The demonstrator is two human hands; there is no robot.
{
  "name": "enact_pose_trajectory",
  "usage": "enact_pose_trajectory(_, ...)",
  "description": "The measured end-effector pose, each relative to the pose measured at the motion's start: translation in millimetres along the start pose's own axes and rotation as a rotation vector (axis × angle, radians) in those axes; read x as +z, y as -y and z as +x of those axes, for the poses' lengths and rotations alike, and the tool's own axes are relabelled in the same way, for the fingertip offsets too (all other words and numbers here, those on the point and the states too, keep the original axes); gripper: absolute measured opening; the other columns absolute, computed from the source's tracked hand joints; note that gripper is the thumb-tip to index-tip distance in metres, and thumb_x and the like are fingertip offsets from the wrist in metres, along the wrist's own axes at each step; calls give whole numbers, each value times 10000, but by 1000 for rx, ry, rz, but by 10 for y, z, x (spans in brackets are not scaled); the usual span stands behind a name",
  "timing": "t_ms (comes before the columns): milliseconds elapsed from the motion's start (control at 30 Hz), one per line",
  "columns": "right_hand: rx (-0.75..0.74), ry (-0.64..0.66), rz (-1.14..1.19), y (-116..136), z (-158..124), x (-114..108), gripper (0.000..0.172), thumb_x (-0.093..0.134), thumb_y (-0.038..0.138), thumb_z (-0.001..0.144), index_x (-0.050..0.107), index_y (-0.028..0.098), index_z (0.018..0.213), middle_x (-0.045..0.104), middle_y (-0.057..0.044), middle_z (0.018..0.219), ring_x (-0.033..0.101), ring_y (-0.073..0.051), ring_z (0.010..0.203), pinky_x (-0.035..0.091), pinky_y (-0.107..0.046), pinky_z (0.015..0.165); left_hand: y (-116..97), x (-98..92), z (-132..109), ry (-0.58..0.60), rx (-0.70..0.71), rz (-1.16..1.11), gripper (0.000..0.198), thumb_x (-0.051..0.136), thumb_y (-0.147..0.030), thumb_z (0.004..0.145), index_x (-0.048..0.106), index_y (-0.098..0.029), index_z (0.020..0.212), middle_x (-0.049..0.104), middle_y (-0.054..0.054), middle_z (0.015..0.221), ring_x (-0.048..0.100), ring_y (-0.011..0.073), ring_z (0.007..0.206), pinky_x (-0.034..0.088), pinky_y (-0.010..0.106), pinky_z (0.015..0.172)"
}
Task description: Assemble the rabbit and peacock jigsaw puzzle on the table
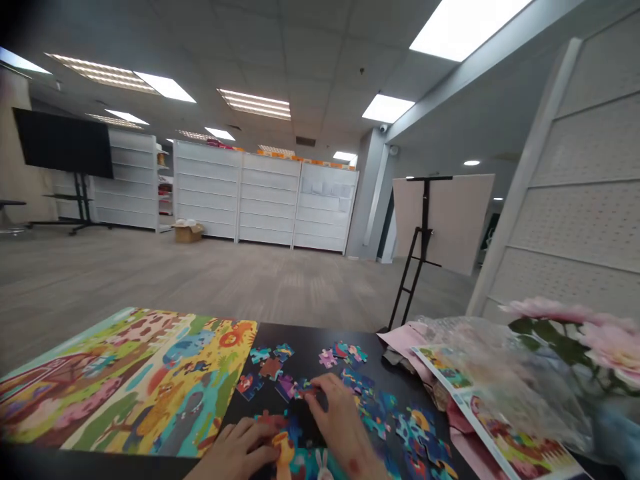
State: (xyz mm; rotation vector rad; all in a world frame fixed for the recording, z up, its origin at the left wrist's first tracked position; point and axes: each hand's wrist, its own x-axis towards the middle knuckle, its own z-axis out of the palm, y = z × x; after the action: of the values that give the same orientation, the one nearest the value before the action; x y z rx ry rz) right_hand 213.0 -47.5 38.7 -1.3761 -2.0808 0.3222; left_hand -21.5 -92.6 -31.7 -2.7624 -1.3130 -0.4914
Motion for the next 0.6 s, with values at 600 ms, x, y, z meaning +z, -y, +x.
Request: enact_pose_trajectory(600, -210, 227, -70, 311, -21, 352, 540, 432, -31, 796, 720, 229, 1172, 682, -78, 1226, 591, -202, 1147, 462, -353, 995, -254, -836, 52, 229, -276, -235, 643, 672, -288, 817, 542, -205, 1441, 481, 140, 1545, 479, 381, 1373, 397, 554, 1128)
